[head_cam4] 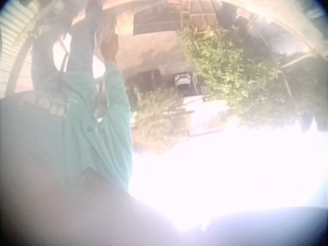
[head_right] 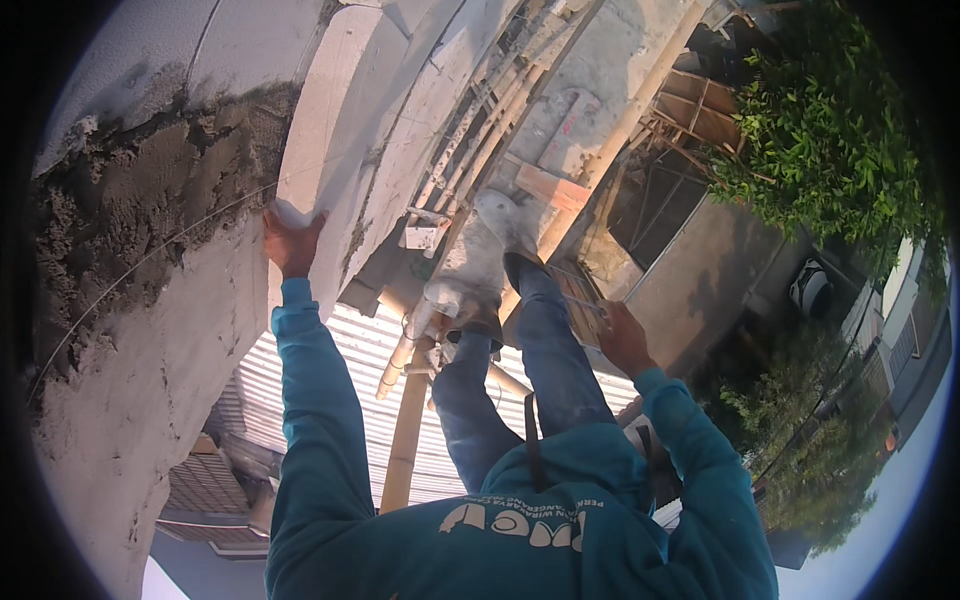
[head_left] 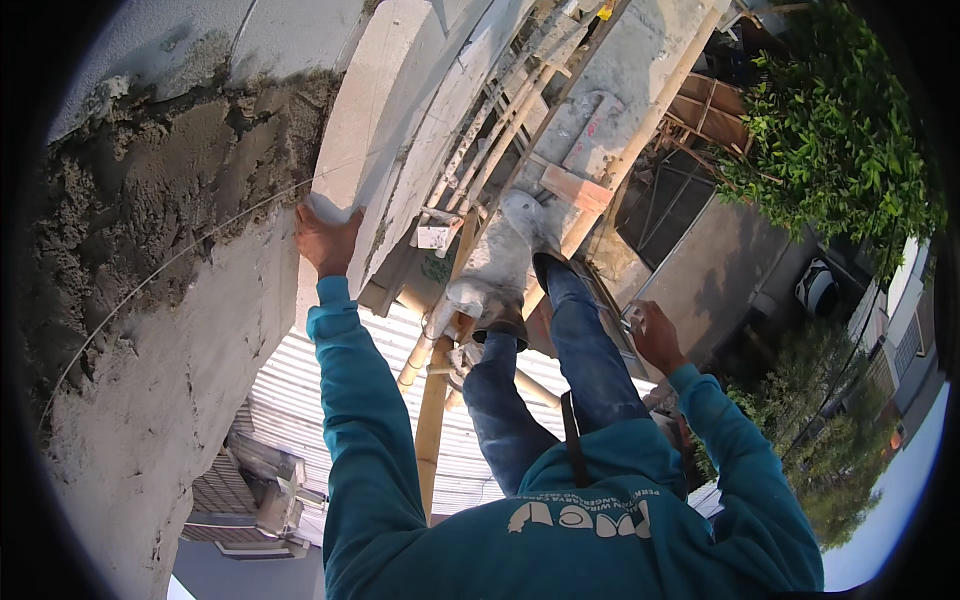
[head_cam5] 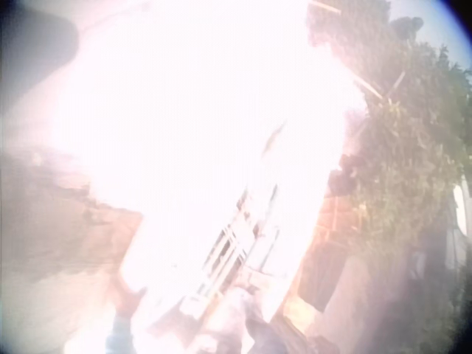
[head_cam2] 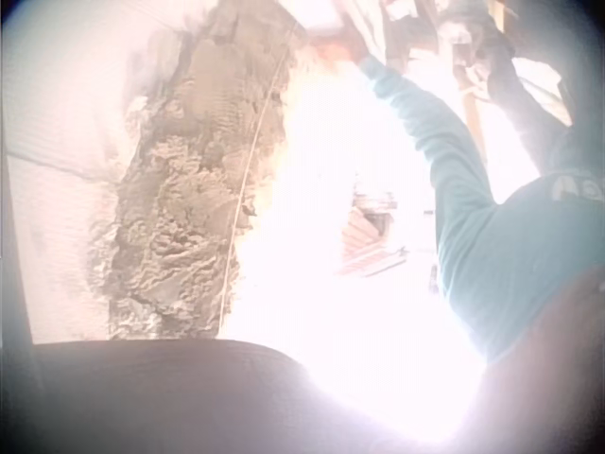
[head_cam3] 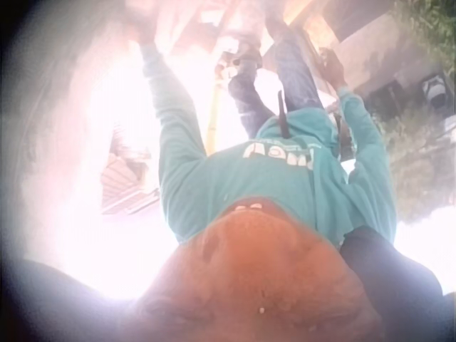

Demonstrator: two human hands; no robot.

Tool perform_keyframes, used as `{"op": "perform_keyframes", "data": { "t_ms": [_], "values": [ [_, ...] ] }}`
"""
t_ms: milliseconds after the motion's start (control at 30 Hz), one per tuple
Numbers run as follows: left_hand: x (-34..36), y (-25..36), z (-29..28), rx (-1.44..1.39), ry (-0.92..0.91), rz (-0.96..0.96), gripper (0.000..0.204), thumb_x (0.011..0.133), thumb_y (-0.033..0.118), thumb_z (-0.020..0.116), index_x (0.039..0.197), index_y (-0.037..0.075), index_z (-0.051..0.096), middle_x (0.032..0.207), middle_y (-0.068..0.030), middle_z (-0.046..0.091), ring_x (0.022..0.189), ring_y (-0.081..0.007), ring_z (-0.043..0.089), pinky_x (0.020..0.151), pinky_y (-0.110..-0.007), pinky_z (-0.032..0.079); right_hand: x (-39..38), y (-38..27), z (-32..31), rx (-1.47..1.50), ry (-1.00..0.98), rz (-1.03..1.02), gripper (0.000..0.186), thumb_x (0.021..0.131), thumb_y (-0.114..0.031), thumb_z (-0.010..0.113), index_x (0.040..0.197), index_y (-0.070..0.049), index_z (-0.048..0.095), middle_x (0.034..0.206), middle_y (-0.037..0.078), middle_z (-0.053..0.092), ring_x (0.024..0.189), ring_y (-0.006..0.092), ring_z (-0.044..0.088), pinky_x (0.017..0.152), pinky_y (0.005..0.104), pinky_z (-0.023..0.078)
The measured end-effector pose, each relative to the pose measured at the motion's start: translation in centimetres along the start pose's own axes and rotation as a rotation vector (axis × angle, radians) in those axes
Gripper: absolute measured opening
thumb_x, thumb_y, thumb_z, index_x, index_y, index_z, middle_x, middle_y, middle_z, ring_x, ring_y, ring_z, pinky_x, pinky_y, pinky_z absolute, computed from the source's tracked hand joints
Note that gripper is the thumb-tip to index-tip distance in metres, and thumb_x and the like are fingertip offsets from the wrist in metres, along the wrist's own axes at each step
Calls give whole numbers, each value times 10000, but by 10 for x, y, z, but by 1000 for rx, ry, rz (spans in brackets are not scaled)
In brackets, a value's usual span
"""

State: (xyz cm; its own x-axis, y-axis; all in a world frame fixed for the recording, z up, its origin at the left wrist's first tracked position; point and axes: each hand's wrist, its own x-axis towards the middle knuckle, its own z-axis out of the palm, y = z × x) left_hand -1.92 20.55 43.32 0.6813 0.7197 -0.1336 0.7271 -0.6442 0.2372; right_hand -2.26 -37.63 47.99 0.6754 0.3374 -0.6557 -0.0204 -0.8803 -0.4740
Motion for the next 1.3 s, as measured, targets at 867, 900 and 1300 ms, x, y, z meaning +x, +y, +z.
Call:
{"op": "perform_keyframes", "data": {
  "t_ms": [867,900,1300],
  "values": [
    [-34,-9,26,-12,447,48,773,717,377,840,1399,237,504,1303,-166,495,1216,-403,443,1045,-547,322,79,-136,66,190,19,-194,333,928,-129,584,1245,-31,565,1092,159,620,999,304,633,836,403,519],
    [-37,-12,27,-31,427,53,735,748,346,820,1407,253,508,1312,-153,503,1222,-402,448,1047,-546,337,89,-146,69,189,46,-245,333,935,-141,586,1249,-34,564,1096,158,621,997,299,634,828,396,523],
    [-105,-84,-4,24,467,0,537,789,249,784,1292,202,603,1345,-35,583,1292,-286,499,1158,-489,305,249,-363,139,558,-253,-323,705,920,-394,665,1430,18,407,1363,235,506,1196,354,537,979,426,490]
  ]
}}
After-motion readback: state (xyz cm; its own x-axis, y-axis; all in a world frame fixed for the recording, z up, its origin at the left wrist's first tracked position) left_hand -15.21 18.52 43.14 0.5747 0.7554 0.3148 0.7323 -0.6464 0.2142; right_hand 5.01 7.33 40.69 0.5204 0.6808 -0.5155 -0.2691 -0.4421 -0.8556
